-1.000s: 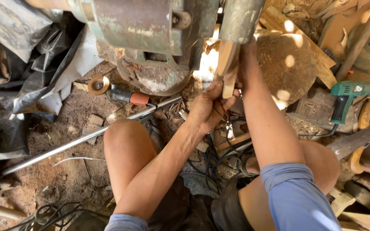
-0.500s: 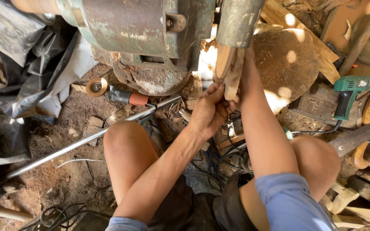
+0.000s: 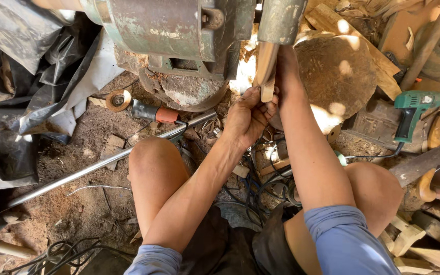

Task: The person drills holes into a curved wooden piece using a corded drill, then moves to a bench grinder to sand and shape the edges of the same piece. The person handles the wood and tools directly, repositioning the piece frequently to work on different areas.

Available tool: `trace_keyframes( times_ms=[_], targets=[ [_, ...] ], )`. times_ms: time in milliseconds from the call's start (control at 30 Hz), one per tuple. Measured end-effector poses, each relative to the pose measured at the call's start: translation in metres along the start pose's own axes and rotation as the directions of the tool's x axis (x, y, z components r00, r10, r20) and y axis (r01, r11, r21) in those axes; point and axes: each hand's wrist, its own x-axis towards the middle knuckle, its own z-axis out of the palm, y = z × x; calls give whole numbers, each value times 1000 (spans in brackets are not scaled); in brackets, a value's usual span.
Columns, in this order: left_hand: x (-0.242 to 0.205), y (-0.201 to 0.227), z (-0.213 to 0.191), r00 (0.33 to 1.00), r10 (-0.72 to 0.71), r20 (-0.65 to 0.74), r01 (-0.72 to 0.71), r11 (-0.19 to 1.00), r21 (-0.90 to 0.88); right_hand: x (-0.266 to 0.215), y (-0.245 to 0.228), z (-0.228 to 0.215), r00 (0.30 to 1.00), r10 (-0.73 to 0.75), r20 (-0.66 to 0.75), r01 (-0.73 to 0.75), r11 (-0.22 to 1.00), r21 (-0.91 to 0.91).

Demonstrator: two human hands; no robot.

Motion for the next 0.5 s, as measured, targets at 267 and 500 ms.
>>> trace_keyframes(
  times_ms=[267,500],
  targets=[
    [7,4,5,999,25,-21,-27,994,-105,14,-1,5,1000,27,-13,-26,1000,16],
    [7,6,19,995,70,-68,-84,968,-236,9,-11,10,999,16,-30,-15,999,40]
  ],
)
